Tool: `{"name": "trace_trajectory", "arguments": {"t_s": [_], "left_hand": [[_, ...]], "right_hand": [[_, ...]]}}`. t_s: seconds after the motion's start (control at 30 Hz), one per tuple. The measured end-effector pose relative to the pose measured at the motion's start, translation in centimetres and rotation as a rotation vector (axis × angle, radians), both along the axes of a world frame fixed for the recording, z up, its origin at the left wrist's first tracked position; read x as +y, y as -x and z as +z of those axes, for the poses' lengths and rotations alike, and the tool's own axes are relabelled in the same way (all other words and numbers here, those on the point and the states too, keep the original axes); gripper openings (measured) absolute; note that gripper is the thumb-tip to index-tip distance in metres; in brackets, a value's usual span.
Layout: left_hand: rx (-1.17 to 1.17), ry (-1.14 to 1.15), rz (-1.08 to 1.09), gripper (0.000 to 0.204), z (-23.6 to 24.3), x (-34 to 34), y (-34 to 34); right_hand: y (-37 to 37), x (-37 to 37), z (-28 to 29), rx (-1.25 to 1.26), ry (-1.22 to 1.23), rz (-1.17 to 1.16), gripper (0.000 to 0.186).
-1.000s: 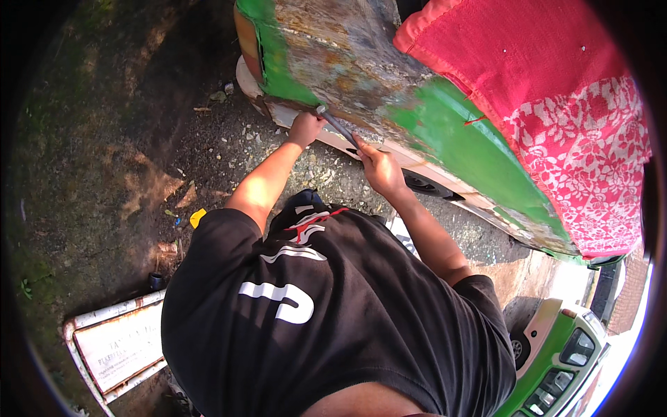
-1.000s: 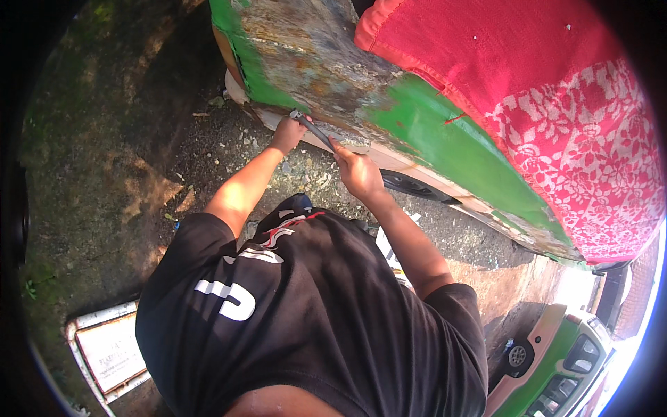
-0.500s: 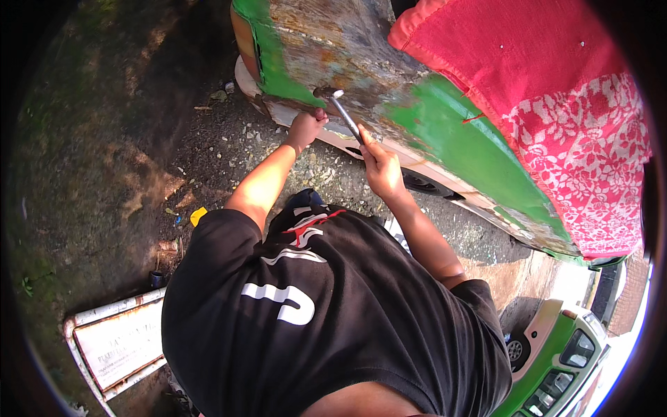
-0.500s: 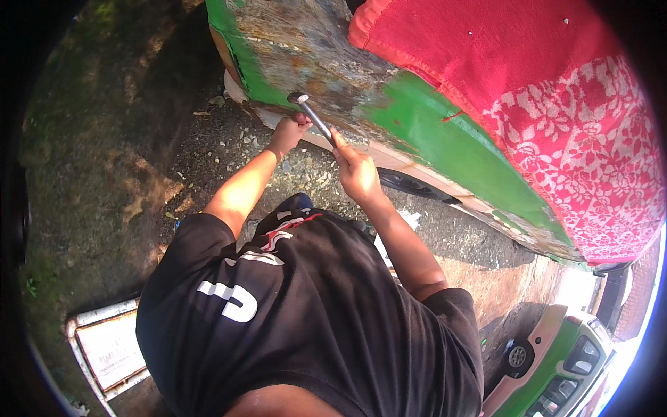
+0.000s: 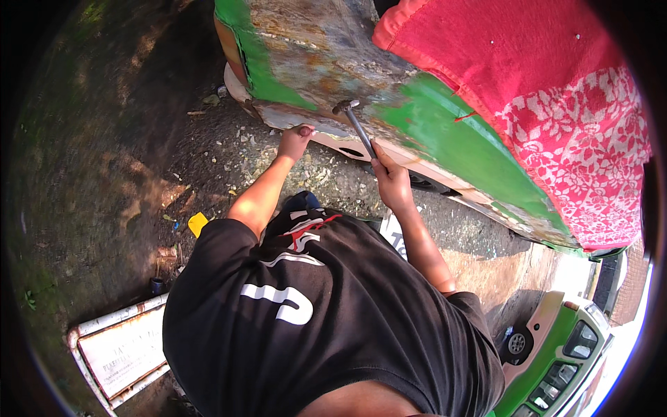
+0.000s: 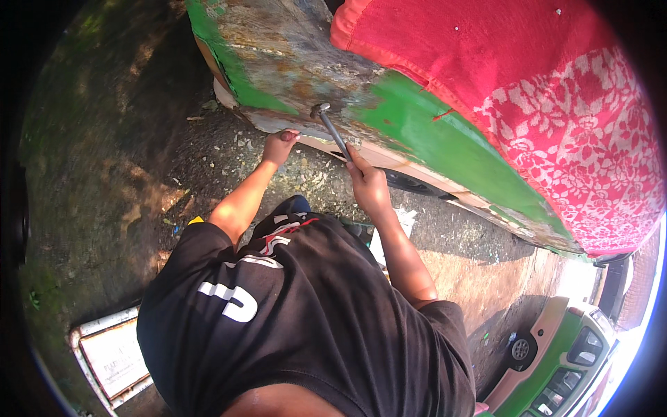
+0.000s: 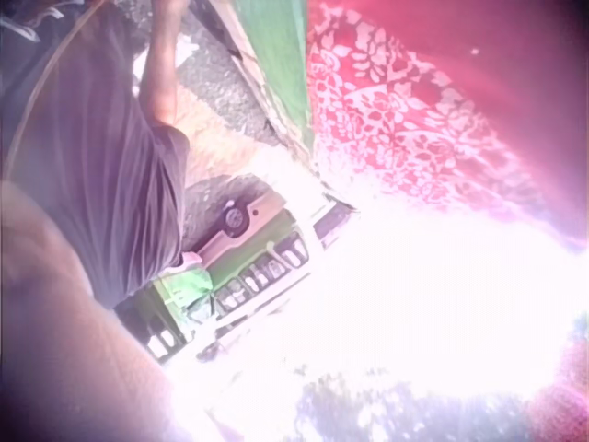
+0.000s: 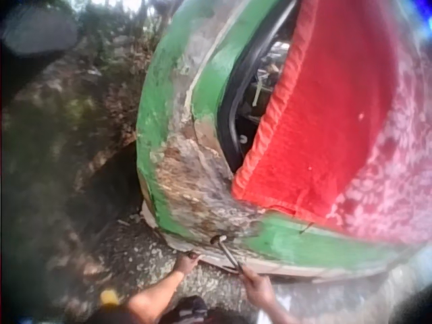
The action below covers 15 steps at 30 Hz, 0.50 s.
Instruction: The person uses a hammer to repeatedly strike a green metal panel, likely to flatten or shape it. The hands hold the hammer and strike the same area multiple times while the panel remains stationary under a red cloth.
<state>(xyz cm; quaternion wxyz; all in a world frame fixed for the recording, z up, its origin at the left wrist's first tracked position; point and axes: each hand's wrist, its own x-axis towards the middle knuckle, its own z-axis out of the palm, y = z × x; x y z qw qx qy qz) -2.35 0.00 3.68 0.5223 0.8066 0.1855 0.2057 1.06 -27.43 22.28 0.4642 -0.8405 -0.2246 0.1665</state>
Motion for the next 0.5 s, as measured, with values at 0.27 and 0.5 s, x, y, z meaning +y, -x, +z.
{"name": "trace_trajectory", "arguments": {"t_s": [0.27, 0.5], "left_hand": [[0.047, -0.057, 0.029, 0.014, 4.0, -0.2, -0.2], [0.022, 0.084, -0.017, 0.014, 3.7, 2.4, -0.5]], "right_hand": [[0.1, -2.3, -1.2, 0.067, -0.005, -0.041, 0.045], [-0.4, -1.4, -1.7, 0.13, 0.008, -0.038, 0.045]]}}
